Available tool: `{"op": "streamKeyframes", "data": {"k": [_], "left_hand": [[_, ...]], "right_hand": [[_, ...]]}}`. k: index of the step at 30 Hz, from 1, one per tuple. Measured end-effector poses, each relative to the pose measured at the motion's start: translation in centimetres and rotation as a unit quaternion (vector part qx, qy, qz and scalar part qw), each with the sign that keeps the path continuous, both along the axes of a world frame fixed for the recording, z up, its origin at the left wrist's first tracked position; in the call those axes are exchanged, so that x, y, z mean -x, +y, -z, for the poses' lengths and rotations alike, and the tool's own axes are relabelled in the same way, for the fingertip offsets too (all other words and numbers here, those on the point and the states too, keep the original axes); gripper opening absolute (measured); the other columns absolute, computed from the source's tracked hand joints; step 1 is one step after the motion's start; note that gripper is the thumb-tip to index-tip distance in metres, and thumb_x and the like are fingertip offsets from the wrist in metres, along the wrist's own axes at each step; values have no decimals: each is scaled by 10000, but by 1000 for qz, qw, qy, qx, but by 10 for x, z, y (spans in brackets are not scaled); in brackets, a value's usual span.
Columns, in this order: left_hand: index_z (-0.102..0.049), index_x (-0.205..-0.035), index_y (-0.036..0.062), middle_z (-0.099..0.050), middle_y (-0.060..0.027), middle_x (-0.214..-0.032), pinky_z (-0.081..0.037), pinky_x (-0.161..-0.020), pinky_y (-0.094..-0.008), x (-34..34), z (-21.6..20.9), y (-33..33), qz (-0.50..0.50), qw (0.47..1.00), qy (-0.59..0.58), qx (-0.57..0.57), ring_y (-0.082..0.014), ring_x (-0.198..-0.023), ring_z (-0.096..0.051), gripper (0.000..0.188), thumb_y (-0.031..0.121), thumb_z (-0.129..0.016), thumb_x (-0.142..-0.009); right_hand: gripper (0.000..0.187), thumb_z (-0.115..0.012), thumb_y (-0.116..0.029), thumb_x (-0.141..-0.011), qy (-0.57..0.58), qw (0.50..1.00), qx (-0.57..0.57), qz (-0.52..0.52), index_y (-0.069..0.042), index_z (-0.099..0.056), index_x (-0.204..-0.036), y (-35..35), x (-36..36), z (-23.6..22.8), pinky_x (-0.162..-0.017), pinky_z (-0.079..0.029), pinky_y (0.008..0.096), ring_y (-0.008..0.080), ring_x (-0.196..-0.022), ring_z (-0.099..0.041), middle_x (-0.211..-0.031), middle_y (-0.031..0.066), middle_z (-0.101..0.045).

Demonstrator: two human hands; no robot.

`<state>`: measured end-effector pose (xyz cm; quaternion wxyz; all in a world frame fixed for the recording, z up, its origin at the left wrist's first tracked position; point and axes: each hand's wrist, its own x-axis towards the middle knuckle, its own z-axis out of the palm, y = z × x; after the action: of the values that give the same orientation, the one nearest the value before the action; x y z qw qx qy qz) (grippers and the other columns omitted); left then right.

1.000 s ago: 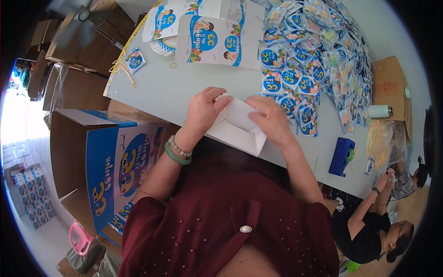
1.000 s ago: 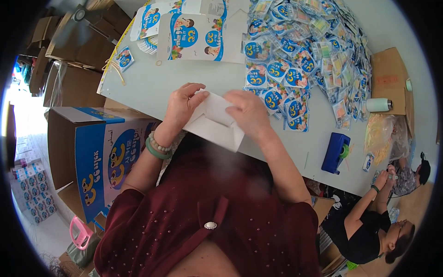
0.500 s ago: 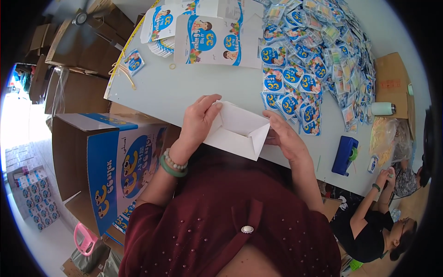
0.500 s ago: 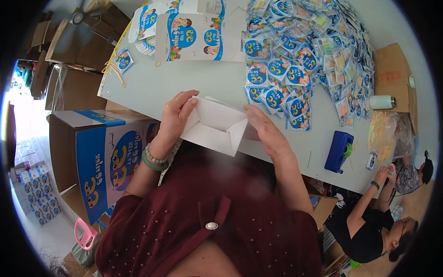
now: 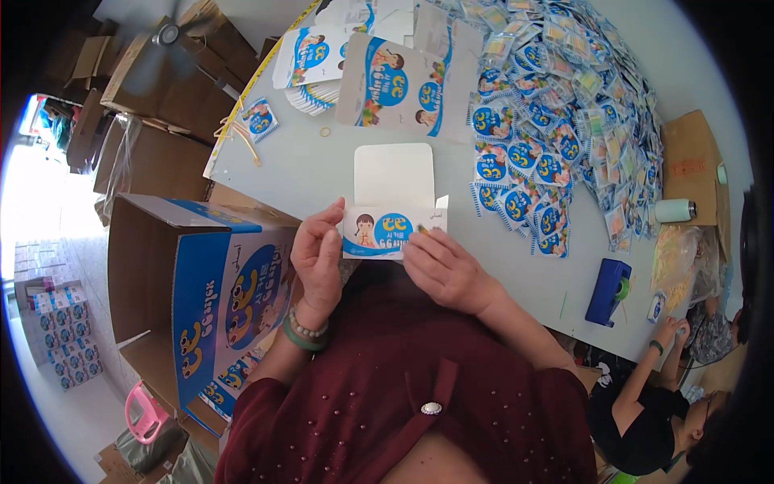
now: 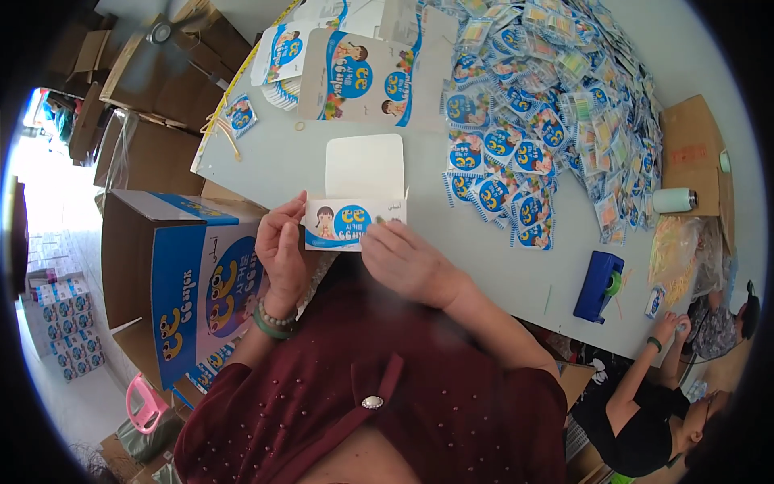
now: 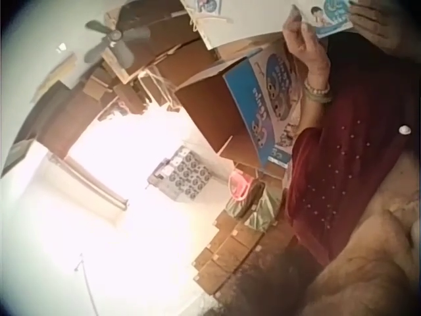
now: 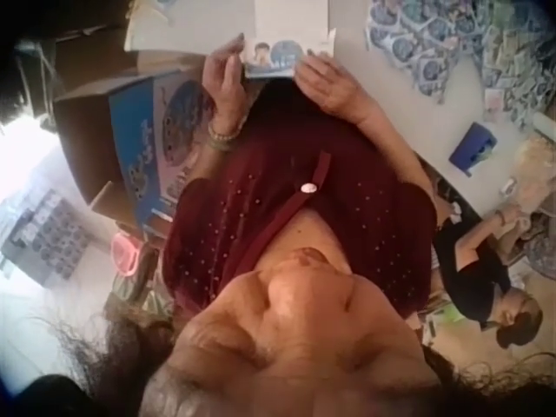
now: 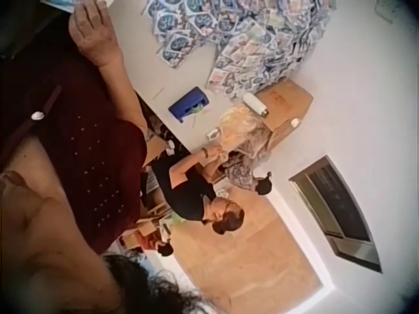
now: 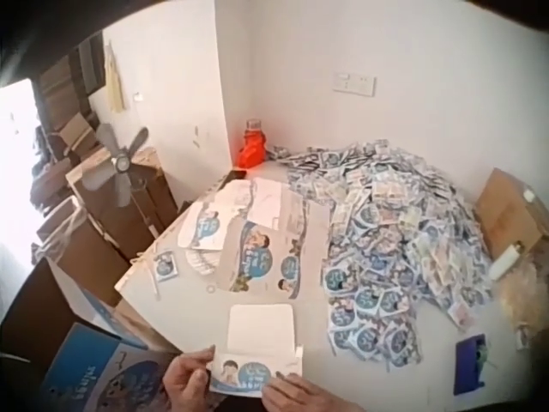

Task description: Packaging small blue packets into white boxes and placing them in a larger cardboard box.

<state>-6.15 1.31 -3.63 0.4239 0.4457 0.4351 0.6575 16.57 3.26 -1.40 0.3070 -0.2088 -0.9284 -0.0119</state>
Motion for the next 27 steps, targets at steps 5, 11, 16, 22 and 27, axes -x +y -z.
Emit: {"op": "streamKeyframes", "data": {"k": [5, 11, 16, 22, 27], "left_hand": [[-504, -1096, -8, -556, -161, -1124, -406, -988, -382, -3, -14, -7, -67, 970, 229, -36, -297, -1138, -535, 292, 1, -634, -836], [-535, -1188, 32, -497, -165, -1310, -453, -876, -316, -8, -28, 9, 118, 957, 22, 265, -169, -1065, -529, 465, 23, -728, -764], [-578, -1023, 29, -465, -111, -1383, -471, -880, -261, 10, -41, 14, 320, 903, 175, 227, -140, -1147, -511, 365, -97, -724, -713], [-531, -825, 44, -593, -131, -1155, -480, -903, -334, -8, -77, 12, 277, 865, 419, 14, -336, -1177, -546, 242, -122, -657, -703], [-519, -831, 61, -564, -137, -1077, -407, -998, -507, -15, -74, 5, 152, 713, 663, -169, -381, -1300, -420, 121, 15, -592, -746]], "right_hand": [[165, -656, -49, -721, 0, 999, -14, -49, -76, -632, -882, -19, -6, 18, -989, -458, 387, 213, -1060, -583, -1119, 39, -613], [138, -650, -45, -742, -8, 996, 24, -83, -78, -635, -875, -21, -12, 10, -963, -474, 376, 220, -1077, -569, -1114, 58, -610], [383, -733, -168, -723, 98, 980, 77, 157, -46, -598, -1061, -21, -19, -25, -1051, -338, 498, 347, -1195, -478, -1257, 132, -532], [599, -806, -89, -575, 49, 957, 251, 138, -85, -565, -1123, -2, -44, -49, -1040, -301, 511, 314, -1163, -499, -1197, 88, -551], [257, -682, -58, -696, -64, 970, 185, 147, -70, -624, -946, -5, -33, -40, -969, -379, 422, 263, -1035, -558, -982, 68, -612]]}}
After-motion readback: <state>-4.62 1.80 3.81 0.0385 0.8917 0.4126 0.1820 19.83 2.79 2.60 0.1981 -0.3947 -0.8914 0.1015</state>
